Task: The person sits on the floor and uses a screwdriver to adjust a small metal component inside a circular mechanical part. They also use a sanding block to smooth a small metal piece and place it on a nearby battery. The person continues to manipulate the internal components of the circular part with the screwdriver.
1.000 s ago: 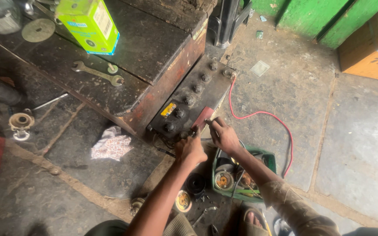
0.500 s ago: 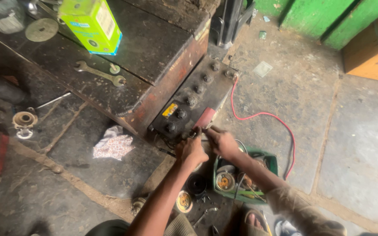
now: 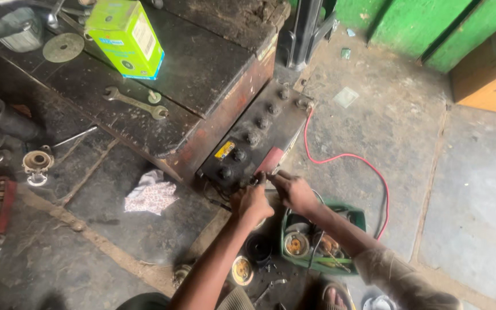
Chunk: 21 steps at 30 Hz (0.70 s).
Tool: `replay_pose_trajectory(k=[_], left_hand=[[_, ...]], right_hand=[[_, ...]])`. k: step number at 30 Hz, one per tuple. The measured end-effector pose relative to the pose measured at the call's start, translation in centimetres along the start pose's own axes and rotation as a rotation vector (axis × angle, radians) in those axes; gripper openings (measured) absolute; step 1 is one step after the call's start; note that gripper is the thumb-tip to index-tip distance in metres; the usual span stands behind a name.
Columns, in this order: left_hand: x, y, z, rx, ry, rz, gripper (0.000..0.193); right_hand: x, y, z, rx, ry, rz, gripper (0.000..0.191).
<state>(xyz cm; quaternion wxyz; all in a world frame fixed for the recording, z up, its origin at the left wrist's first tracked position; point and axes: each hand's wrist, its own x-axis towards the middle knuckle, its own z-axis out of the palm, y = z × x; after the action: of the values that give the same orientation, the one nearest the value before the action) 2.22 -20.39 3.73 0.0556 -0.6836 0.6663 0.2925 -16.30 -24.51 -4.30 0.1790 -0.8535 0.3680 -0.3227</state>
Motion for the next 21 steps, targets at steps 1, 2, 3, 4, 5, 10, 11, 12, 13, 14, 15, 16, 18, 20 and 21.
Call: replay_pose_trajectory(k=[1,2,3,4,5,10,11,12,13,14,15,16,18,20,21], left_hand=[[0.1,-0.1,0.0,0.009,-0.014,-0.007,0.109],[0.3,0.0,0.3,0.022,-0.011,0.006,0.099],[0.4,-0.1,0.5,0.039,-0.013,0.015,0.09],[0.6,-0.2,0.7,0.047,0.005,0.022,0.081],[0.8,-0.2,0.9,0.027,0.018,0.016,0.089],[0.7,-0.4,1.4,-0.085,-0.007,0.061,0.116],[0.5,-0.4,1.5,-0.053,-0.024,0.057,0.114],[0.6,-0.3,1.5,-0.027,-0.009,0.051,0.112],[0.7,-0.4,1.5,0.015,0.021,0.041,0.11],[0.8,-0.5,1.5,0.006,0.07,0.055,0.114],[1.1,-0.4,1.6,-0.013,0.113,0.071,0.118],[1.0,-0.5,1.9,-0.035,0.139,0.081,0.122],[1.0,-0.8,2.5,-0.073,0.017,0.046,0.109],[1.4,-0.8,2.9,-0.088,-0.004,0.004,0.104],[1.6,-0.9,3.0,-0.055,0.019,-0.014,0.105]], right_hand=[[0.1,0.1,0.0,0.009,0.037,0.092,0.059],[0.1,0.4,-0.2,0.019,0.067,0.201,0.053],[0.1,0.6,-0.3,0.033,0.097,0.313,0.047],[-0.1,0.6,-0.4,0.039,0.078,0.276,0.048],[-0.2,0.8,-0.6,0.043,0.068,0.221,0.049],[0.0,0.9,-1.0,0.013,-0.058,0.159,0.054],[0.0,0.7,-1.0,0.023,-0.072,0.318,0.058],[0.3,0.7,-1.1,0.022,-0.08,0.447,0.063],[0.6,0.6,-1.0,0.042,-0.037,0.253,0.063],[0.5,0.4,-0.9,0.055,0.006,0.064,0.063],[0.4,0.3,-0.9,0.061,0.036,-0.121,0.063],[0.8,0.5,-0.8,0.074,0.063,0.037,0.058],[0.6,0.8,-0.4,0.114,0.093,0.408,0.049],[0.1,1.0,0.0,0.054,-0.005,0.308,0.054],[0.1,1.0,0.5,0.032,-0.027,0.248,0.057]])
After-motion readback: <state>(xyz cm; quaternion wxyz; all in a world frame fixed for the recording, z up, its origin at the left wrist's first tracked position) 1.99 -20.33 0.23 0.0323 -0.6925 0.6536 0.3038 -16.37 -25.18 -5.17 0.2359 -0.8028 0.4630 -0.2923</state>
